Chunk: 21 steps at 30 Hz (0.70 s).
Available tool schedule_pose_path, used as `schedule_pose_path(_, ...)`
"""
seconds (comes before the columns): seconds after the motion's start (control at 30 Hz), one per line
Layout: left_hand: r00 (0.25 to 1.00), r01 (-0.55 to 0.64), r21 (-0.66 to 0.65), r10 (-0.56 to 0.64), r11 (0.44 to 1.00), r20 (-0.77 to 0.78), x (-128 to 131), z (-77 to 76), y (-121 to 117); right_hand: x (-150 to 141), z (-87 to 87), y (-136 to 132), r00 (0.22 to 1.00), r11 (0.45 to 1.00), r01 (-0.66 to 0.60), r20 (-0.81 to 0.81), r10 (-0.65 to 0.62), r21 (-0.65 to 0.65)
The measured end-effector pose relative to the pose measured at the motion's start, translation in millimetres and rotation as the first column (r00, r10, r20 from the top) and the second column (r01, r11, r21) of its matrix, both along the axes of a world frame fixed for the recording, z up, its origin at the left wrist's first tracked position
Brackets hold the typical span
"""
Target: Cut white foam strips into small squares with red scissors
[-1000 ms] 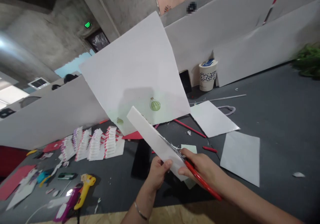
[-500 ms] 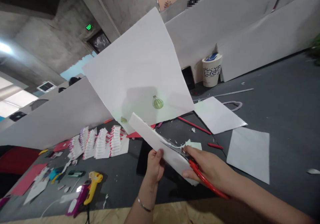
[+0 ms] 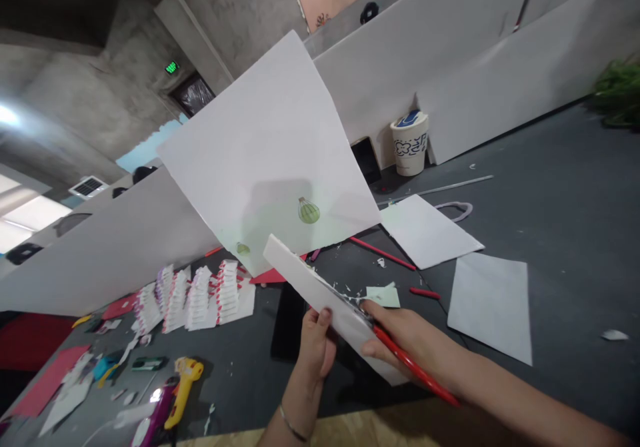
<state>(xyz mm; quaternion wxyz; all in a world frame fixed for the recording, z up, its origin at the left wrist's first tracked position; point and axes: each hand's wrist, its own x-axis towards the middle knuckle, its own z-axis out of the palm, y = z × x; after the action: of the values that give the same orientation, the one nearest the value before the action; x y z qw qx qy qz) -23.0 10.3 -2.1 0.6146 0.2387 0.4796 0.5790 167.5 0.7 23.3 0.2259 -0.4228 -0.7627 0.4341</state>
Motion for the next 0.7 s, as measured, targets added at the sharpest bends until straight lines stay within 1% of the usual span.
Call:
schedule_pose_path(0.1, 0.999, 0.043, 0.014, -0.043, 0.999, -0.009, 0, -0.3, 0, -1, -0.8, 0, 0.999, 1.0, 0.004, 0.033, -0.005, 0.025)
schedule_pose_path(0.23, 0.996, 0.084, 0.02, -0.083, 0.996, -0.033, -1, -0.9, -1, -1, 3.7, -1, 0.993, 0.996, 0.045, 0.106, -0.053, 0.075)
schedule_pose_path(0.4, 0.999, 0.045, 0.002, -0.045, 0.999, 0.01, 0, 1.5, -1, 3, 5.1, 0, 0.998, 0.998, 0.032, 0.061, -0.035, 0.055)
schedule_pose_path(0.47, 0.999, 0.05, 0.005, -0.05, 0.999, 0.017, 1, 4.1, 0, 7, 5.6, -1, 0.999, 0.999, 0.033, 0.021, -0.034, 0.026)
schedule_pose_path(0.53, 0.997, 0.073, 0.017, -0.073, 0.997, 0.008, 2, 7.1, 0, 11, 7.5, -3, 0.998, 1.0, 0.023, -0.056, -0.024, -0.015)
schedule_pose_path(0.7, 0.999, 0.039, -0.002, -0.039, 0.999, 0.033, 2, 11.8, -1, 23, 16.3, -3, 0.969, 0.989, -0.078, -0.242, 0.046, -0.127)
